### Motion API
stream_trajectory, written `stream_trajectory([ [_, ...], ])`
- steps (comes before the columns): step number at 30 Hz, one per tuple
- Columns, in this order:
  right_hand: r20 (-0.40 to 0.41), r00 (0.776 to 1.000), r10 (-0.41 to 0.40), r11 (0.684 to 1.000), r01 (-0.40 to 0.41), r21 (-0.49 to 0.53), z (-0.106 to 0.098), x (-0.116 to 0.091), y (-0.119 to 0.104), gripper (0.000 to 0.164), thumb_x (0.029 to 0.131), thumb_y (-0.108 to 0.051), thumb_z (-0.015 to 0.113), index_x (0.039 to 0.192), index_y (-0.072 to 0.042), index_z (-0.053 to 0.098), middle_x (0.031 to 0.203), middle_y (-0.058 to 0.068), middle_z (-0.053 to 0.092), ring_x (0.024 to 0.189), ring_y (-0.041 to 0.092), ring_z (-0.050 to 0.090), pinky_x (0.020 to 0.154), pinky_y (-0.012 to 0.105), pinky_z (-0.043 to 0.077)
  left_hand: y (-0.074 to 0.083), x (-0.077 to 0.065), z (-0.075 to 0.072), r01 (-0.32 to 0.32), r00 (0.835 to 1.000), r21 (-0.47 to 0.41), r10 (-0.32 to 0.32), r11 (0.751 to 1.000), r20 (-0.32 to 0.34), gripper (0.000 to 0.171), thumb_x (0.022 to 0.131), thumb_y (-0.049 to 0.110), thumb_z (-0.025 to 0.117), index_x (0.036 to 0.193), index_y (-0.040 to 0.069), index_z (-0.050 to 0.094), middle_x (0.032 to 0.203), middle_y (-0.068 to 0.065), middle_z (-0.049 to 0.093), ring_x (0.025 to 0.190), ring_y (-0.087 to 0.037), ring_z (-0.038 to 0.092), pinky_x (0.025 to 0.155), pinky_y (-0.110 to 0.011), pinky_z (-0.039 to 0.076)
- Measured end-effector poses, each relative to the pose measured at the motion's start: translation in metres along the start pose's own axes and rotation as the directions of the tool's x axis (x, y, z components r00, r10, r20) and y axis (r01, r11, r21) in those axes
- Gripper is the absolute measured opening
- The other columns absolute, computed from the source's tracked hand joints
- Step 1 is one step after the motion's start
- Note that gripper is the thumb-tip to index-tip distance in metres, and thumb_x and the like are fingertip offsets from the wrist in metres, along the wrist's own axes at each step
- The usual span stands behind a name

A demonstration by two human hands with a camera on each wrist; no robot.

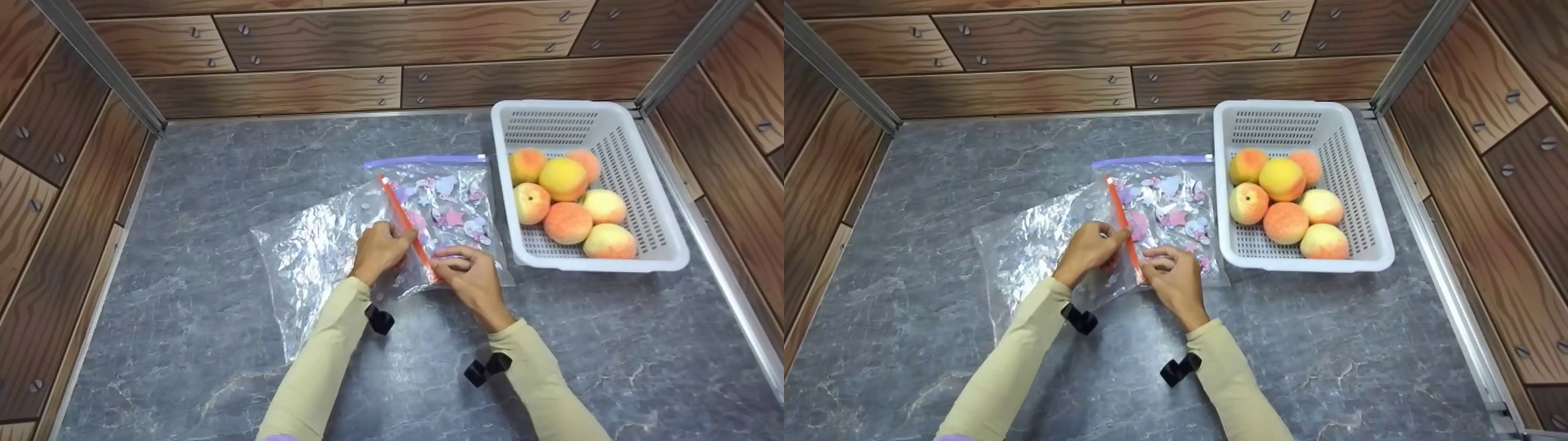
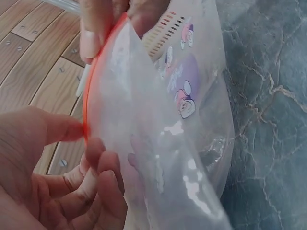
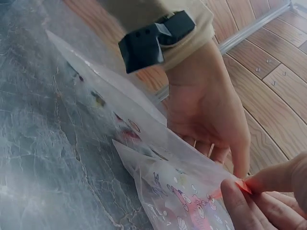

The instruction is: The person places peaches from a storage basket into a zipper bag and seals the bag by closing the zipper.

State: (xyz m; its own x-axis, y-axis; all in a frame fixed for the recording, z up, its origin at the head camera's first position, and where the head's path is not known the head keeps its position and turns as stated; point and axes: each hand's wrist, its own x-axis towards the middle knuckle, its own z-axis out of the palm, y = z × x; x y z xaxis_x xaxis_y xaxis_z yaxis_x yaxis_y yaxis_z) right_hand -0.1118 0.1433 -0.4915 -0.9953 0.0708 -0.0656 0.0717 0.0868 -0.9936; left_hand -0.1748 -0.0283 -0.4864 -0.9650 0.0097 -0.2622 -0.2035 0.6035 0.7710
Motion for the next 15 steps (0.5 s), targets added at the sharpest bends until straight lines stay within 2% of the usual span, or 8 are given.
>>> stream_trajectory([
  [3,0.011,1.000,-0.002,1.000,0.002,-0.009,0.001,-0.001,0.001,0.018,0.081,0.007,0.076,0.098,0.009,0.073,0.084,0.021,0.075,0.071,0.010,0.072,0.061,0.017,0.056,-0.001,0.001,0.001,-0.004,1.000,0.007,0.004,1.000,0.004,0.030,0.093,0.034,0.066,0.071,0.015,0.058,0.058,0.002,0.057,0.052,-0.013,0.054,0.048,-0.025,0.041],
  [7,0.030,0.999,0.015,1.000,-0.014,-0.006,0.002,-0.002,0.003,0.018,0.081,0.007,0.074,0.099,0.010,0.072,0.083,0.020,0.075,0.069,0.010,0.072,0.061,0.019,0.057,-0.003,0.000,0.002,-0.024,1.000,-0.004,0.024,1.000,0.016,0.029,0.095,0.028,0.068,0.071,0.015,0.058,0.059,0.002,0.057,0.052,-0.012,0.055,0.049,-0.025,0.042],
  [12,0.126,0.989,0.080,0.997,-0.080,-0.010,-0.002,-0.003,0.005,0.023,0.084,0.006,0.073,0.106,0.013,0.068,0.086,0.019,0.075,0.071,0.012,0.072,0.064,0.023,0.059,-0.010,-0.002,0.002,-0.109,0.994,0.027,0.109,0.994,0.012,0.028,0.094,0.025,0.069,0.070,0.015,0.059,0.062,0.005,0.053,0.059,-0.012,0.052,0.056,-0.026,0.041],
  [15,0.194,0.976,0.103,0.994,-0.105,-0.002,-0.007,0.000,0.007,0.028,0.087,0.005,0.072,0.112,0.016,0.065,0.091,0.019,0.075,0.076,0.014,0.073,0.069,0.026,0.061,-0.015,-0.004,0.001,-0.184,0.983,0.026,0.183,0.983,0.007,0.022,0.093,0.022,0.066,0.073,0.015,0.061,0.063,0.007,0.051,0.062,-0.012,0.050,0.058,-0.027,0.041],
])
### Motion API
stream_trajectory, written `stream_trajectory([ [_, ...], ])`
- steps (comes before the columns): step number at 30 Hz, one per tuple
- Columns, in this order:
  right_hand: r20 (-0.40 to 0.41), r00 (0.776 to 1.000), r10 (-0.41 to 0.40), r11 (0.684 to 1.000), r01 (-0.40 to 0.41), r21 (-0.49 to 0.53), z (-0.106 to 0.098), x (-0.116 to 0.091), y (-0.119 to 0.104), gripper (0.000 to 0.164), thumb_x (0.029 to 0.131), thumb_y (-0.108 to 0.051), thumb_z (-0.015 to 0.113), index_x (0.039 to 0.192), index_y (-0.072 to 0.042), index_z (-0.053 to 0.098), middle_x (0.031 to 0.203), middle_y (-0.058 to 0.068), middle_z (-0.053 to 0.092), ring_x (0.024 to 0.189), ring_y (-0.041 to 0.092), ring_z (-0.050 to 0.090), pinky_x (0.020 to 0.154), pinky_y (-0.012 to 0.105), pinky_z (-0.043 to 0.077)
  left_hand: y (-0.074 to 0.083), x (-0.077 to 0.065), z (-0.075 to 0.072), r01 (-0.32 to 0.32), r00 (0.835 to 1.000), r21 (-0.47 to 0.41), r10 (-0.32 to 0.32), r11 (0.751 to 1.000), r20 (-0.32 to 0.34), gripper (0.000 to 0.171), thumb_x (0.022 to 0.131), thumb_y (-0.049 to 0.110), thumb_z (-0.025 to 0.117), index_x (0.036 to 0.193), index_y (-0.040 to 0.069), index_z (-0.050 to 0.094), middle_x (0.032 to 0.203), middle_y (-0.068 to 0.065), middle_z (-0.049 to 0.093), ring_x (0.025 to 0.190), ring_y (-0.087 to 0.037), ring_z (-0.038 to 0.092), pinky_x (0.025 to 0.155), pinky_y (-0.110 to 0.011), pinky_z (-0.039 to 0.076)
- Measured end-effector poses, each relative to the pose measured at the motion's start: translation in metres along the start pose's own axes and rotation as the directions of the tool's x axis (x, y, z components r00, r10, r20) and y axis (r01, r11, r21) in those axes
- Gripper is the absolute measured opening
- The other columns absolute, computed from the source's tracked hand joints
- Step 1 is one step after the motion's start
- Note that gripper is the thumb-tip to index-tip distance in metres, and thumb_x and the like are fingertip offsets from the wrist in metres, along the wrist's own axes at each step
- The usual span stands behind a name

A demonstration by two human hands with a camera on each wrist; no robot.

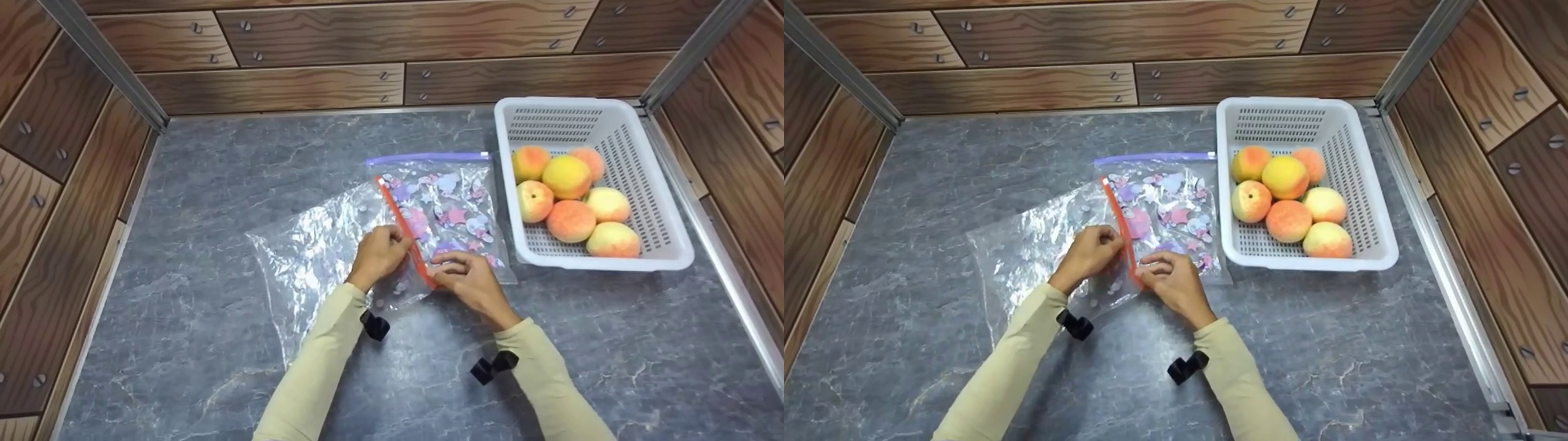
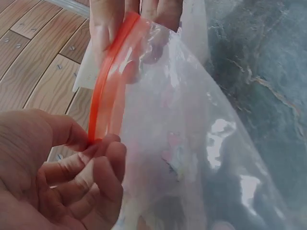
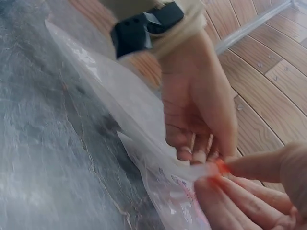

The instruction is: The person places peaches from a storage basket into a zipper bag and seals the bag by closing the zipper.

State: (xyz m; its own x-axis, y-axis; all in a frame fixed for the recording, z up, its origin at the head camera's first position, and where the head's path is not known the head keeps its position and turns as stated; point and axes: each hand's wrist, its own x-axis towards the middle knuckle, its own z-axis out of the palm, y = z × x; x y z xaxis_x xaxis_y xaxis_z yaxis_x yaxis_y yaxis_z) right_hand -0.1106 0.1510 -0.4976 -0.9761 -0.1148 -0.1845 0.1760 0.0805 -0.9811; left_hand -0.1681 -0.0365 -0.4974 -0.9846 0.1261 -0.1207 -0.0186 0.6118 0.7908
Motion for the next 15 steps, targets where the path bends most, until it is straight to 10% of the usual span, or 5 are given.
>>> stream_trajectory([
  [15,-0.146,0.989,-0.018,0.997,0.029,0.073,-0.018,0.037,-0.012,0.023,0.095,0.006,0.063,0.113,0.020,0.062,0.088,0.023,0.072,0.065,0.015,0.070,0.062,0.029,0.061,-0.005,-0.035,-0.006,-0.267,0.962,0.173,0.272,0.948,-0.004,0.008,0.093,0.017,0.061,0.087,0.012,0.063,0.076,0.003,0.062,0.065,-0.011,0.054,0.060,-0.030,0.048],
])
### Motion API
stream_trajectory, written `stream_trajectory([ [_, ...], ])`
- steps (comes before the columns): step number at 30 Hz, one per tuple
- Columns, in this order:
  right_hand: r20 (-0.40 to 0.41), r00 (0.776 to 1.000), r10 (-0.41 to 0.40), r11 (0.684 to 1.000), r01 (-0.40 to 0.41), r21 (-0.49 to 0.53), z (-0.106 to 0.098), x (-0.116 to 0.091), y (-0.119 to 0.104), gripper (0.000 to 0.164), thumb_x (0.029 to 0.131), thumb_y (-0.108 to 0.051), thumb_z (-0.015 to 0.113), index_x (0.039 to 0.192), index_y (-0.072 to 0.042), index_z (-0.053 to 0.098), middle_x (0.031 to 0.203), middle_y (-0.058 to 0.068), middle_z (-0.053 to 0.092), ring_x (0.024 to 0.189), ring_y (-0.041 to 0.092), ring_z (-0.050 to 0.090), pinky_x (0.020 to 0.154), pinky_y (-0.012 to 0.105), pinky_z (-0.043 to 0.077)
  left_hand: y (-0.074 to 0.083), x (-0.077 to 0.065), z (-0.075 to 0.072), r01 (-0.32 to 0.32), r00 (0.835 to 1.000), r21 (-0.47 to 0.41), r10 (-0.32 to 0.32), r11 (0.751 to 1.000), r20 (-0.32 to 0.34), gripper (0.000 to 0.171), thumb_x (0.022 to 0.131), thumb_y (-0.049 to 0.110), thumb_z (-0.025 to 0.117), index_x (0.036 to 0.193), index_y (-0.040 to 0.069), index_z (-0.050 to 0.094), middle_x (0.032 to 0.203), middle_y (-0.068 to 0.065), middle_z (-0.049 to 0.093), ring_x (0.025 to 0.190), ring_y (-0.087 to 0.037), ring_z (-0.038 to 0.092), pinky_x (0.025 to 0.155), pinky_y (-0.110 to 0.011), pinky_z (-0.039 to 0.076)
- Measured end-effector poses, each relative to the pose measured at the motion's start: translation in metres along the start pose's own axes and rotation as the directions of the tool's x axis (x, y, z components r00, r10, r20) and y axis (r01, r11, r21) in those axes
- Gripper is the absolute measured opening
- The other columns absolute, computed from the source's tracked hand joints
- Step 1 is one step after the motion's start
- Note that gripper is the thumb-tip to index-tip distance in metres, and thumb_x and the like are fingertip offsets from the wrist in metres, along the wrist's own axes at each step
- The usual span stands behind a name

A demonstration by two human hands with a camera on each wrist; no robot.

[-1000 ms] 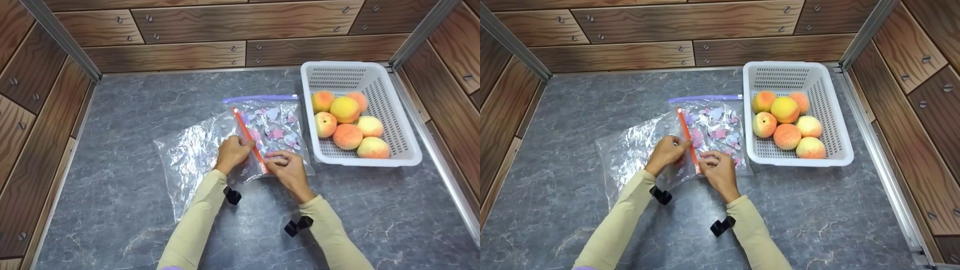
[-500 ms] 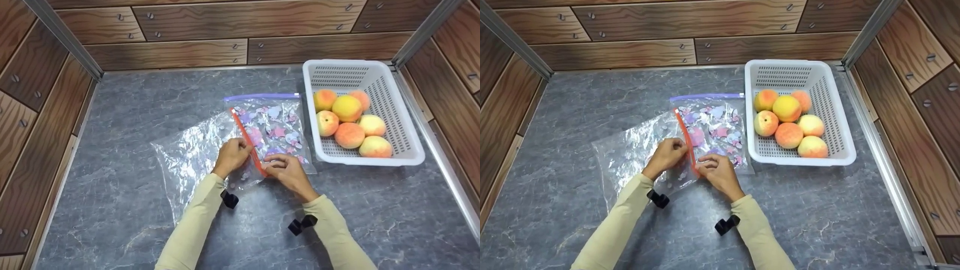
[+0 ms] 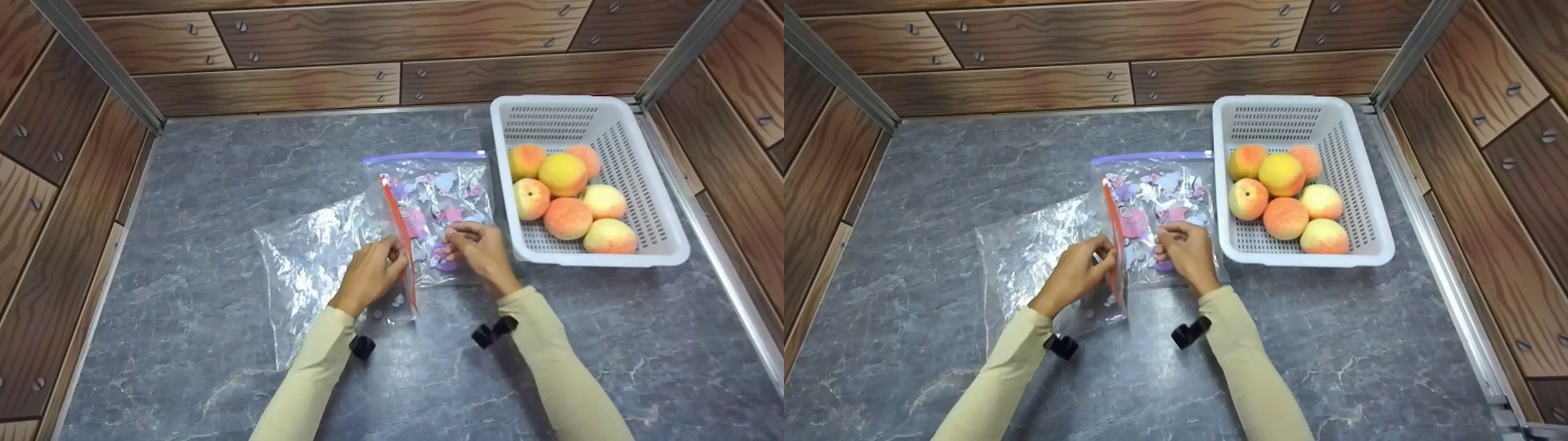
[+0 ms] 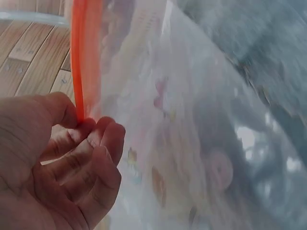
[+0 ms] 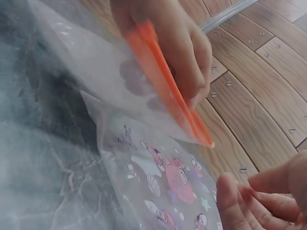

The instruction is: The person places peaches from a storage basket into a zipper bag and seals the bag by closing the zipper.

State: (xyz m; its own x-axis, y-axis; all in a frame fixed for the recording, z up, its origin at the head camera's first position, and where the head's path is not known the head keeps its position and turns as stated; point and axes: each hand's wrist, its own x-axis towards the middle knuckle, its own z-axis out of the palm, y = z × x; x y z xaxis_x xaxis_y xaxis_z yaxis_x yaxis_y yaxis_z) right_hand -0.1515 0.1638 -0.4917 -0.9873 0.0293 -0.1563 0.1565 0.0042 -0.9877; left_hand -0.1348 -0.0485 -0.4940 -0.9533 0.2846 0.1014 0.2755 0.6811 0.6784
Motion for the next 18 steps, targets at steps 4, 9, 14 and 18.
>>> stream_trajectory([
  [4,0.052,0.998,0.018,1.000,-0.019,0.020,0.011,0.008,0.001,0.025,0.096,0.003,0.064,0.112,0.023,0.062,0.082,0.021,0.070,0.061,0.014,0.068,0.059,0.027,0.061,0.004,-0.008,-0.002,-0.048,0.999,0.103,0.048,0.994,0.006,0.008,0.093,0.018,0.061,0.087,0.014,0.061,0.074,0.003,0.061,0.065,-0.015,0.055,0.058,-0.034,0.050],
  [9,0.140,0.990,0.020,0.999,-0.016,-0.029,0.019,0.007,0.001,0.026,0.096,-0.002,0.067,0.108,0.020,0.066,0.076,0.013,0.069,0.060,0.013,0.065,0.056,0.024,0.058,0.006,-0.015,-0.002,-0.089,0.996,0.158,0.088,0.983,0.015,0.009,0.096,0.019,0.062,0.088,0.015,0.060,0.074,0.002,0.061,0.063,-0.018,0.056,0.056,-0.037,0.050],
  [14,0.204,0.979,0.030,0.998,-0.019,-0.054,0.026,0.002,0.004,0.022,0.095,-0.004,0.068,0.104,0.016,0.070,0.077,0.016,0.069,0.060,0.013,0.064,0.056,0.023,0.057,0.007,-0.020,-0.003,-0.104,0.995,0.187,0.104,0.977,0.009,0.008,0.096,0.019,0.062,0.090,0.014,0.061,0.074,0.002,0.062,0.061,-0.019,0.056,0.054,-0.037,0.051],
  [18,0.224,0.974,0.045,0.998,-0.034,-0.051,0.029,0.001,0.005,0.021,0.094,-0.006,0.071,0.101,0.014,0.071,0.079,0.021,0.069,0.059,0.013,0.063,0.056,0.023,0.057,0.007,-0.021,-0.004,-0.114,0.993,0.195,0.116,0.974,-0.001,0.007,0.096,0.019,0.063,0.091,0.014,0.064,0.075,0.001,0.063,0.061,-0.019,0.056,0.054,-0.037,0.051],
])
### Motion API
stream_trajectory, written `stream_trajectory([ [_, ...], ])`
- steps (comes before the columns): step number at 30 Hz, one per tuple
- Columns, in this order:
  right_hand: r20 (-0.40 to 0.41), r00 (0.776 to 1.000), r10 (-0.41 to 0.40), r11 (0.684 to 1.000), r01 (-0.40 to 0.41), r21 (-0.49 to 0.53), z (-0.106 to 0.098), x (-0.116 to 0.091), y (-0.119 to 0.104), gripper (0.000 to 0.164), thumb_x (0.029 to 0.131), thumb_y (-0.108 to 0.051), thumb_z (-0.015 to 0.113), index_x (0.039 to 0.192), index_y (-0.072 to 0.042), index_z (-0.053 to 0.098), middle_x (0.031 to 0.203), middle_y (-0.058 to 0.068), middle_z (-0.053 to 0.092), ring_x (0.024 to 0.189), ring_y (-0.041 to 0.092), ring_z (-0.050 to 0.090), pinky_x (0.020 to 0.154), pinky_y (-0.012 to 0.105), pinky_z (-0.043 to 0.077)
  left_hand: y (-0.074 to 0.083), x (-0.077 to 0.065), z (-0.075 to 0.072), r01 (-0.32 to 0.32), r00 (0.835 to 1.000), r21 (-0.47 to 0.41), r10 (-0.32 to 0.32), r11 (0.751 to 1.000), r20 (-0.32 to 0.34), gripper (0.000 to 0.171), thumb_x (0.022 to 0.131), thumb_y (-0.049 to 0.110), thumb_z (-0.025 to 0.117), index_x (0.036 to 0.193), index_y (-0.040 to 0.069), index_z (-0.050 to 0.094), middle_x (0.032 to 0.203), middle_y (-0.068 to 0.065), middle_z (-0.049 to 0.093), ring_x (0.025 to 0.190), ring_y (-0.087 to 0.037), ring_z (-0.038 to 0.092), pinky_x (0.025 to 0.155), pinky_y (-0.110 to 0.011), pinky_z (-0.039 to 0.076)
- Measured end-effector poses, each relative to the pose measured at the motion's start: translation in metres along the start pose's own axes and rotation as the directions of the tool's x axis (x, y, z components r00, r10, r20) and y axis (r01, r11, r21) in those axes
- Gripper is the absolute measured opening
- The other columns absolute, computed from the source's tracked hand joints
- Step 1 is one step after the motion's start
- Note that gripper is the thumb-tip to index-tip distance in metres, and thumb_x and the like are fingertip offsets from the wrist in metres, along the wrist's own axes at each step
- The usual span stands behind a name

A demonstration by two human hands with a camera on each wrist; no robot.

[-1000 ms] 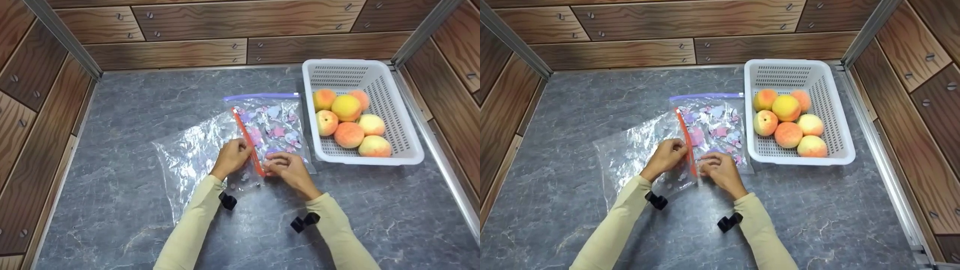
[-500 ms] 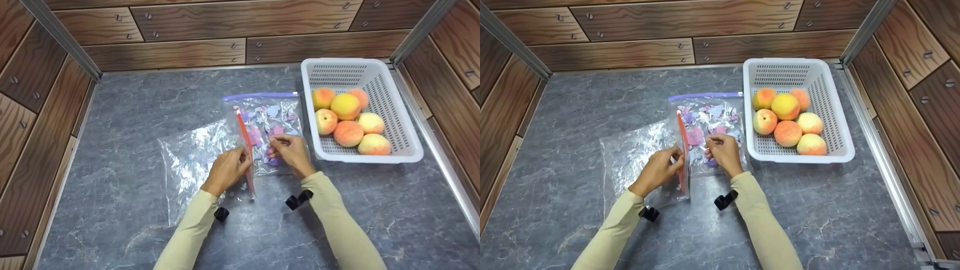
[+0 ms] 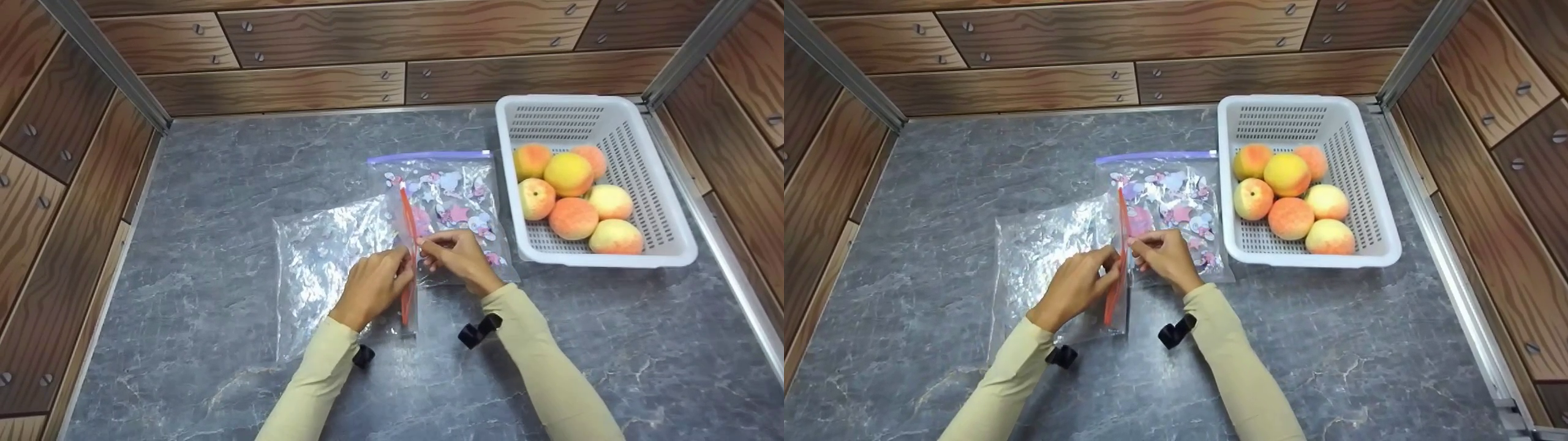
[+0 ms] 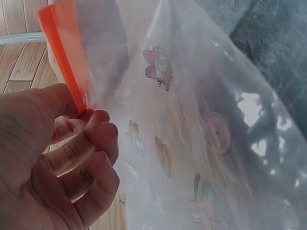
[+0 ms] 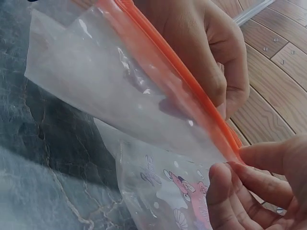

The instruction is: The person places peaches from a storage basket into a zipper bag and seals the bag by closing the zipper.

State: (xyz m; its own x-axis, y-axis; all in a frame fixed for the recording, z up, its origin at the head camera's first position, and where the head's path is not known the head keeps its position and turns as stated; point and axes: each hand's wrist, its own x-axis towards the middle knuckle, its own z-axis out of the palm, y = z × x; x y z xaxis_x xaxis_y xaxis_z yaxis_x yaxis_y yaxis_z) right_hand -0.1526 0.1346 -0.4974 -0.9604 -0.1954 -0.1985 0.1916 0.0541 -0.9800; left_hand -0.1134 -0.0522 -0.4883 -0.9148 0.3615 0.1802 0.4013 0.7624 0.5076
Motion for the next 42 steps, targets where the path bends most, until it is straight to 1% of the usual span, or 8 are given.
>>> stream_trajectory([
  [9,0.029,0.999,0.018,1.000,-0.018,0.000,0.002,-0.003,0.001,0.021,0.095,-0.005,0.069,0.101,0.015,0.071,0.072,0.012,0.070,0.057,0.012,0.062,0.055,0.023,0.056,0.000,-0.002,0.005,-0.008,1.000,-0.010,0.008,1.000,0.006,0.009,0.096,0.019,0.063,0.089,0.014,0.065,0.077,0.002,0.066,0.063,-0.018,0.058,0.055,-0.039,0.051],
  [13,0.030,1.000,-0.002,1.000,0.003,-0.017,0.003,-0.004,0.002,0.018,0.095,0.000,0.065,0.101,0.017,0.069,0.068,0.006,0.068,0.056,0.011,0.062,0.053,0.022,0.055,0.000,-0.004,0.006,0.016,1.000,-0.047,-0.017,0.999,-0.004,0.008,0.095,0.019,0.064,0.089,0.014,0.067,0.079,0.003,0.070,0.065,-0.017,0.062,0.057,-0.037,0.053],
  [17,0.052,0.999,-0.012,0.999,0.014,-0.039,0.003,-0.005,0.003,0.016,0.096,0.004,0.060,0.100,0.018,0.067,0.069,0.005,0.068,0.055,0.010,0.061,0.052,0.022,0.055,0.000,-0.003,0.005,0.125,0.992,-0.140,-0.129,0.982,-0.017,0.007,0.088,0.019,0.068,0.084,0.015,0.068,0.075,0.006,0.070,0.064,-0.013,0.062,0.057,-0.031,0.051],
  [21,0.055,0.998,-0.021,0.999,0.024,-0.040,0.004,-0.004,-0.002,0.013,0.095,0.006,0.057,0.099,0.016,0.064,0.071,0.004,0.068,0.056,0.010,0.060,0.053,0.023,0.055,0.001,0.003,0.000,0.259,0.960,-0.229,-0.277,0.938,-0.046,0.014,0.084,0.023,0.070,0.074,0.017,0.064,0.064,0.008,0.061,0.055,-0.010,0.053,0.051,-0.028,0.044],
  [24,0.043,0.999,-0.032,0.999,0.033,-0.024,0.005,-0.003,-0.007,0.012,0.093,0.007,0.057,0.099,0.014,0.064,0.071,0.004,0.068,0.056,0.011,0.060,0.053,0.023,0.054,0.002,0.010,-0.002,0.298,0.942,-0.253,-0.326,0.921,-0.079,0.019,0.087,0.024,0.069,0.071,0.017,0.061,0.060,0.008,0.056,0.053,-0.010,0.049,0.050,-0.028,0.041],
  [32,0.001,0.998,-0.058,0.998,0.057,0.021,0.007,0.000,-0.011,0.008,0.088,0.009,0.060,0.093,0.013,0.062,0.067,0.003,0.067,0.053,0.010,0.059,0.050,0.022,0.052,0.000,0.020,-0.007,0.286,0.935,-0.252,-0.327,0.924,-0.137,0.008,0.091,0.017,0.068,0.086,0.012,0.069,0.062,0.005,0.065,0.053,-0.010,0.057,0.055,-0.034,0.049],
  [38,-0.023,0.997,-0.074,0.993,0.071,-0.095,0.012,0.001,-0.017,0.006,0.092,0.004,0.062,0.091,0.009,0.064,0.062,0.003,0.064,0.049,0.010,0.058,0.045,0.022,0.050,-0.002,0.023,-0.012,0.272,0.938,-0.266,-0.316,0.925,-0.140,0.017,0.094,0.019,0.068,0.079,0.012,0.066,0.060,0.005,0.061,0.052,-0.009,0.053,0.052,-0.031,0.045],
  [42,-0.063,0.992,-0.109,0.981,0.097,-0.169,0.009,0.002,-0.018,0.011,0.089,0.004,0.063,0.096,0.013,0.065,0.064,0.003,0.065,0.048,0.010,0.059,0.044,0.021,0.050,-0.008,0.020,-0.021,0.252,0.930,-0.295,-0.315,0.922,-0.191,0.014,0.094,0.016,0.070,0.082,0.008,0.071,0.062,0.002,0.067,0.052,-0.010,0.060,0.051,-0.029,0.049],
])
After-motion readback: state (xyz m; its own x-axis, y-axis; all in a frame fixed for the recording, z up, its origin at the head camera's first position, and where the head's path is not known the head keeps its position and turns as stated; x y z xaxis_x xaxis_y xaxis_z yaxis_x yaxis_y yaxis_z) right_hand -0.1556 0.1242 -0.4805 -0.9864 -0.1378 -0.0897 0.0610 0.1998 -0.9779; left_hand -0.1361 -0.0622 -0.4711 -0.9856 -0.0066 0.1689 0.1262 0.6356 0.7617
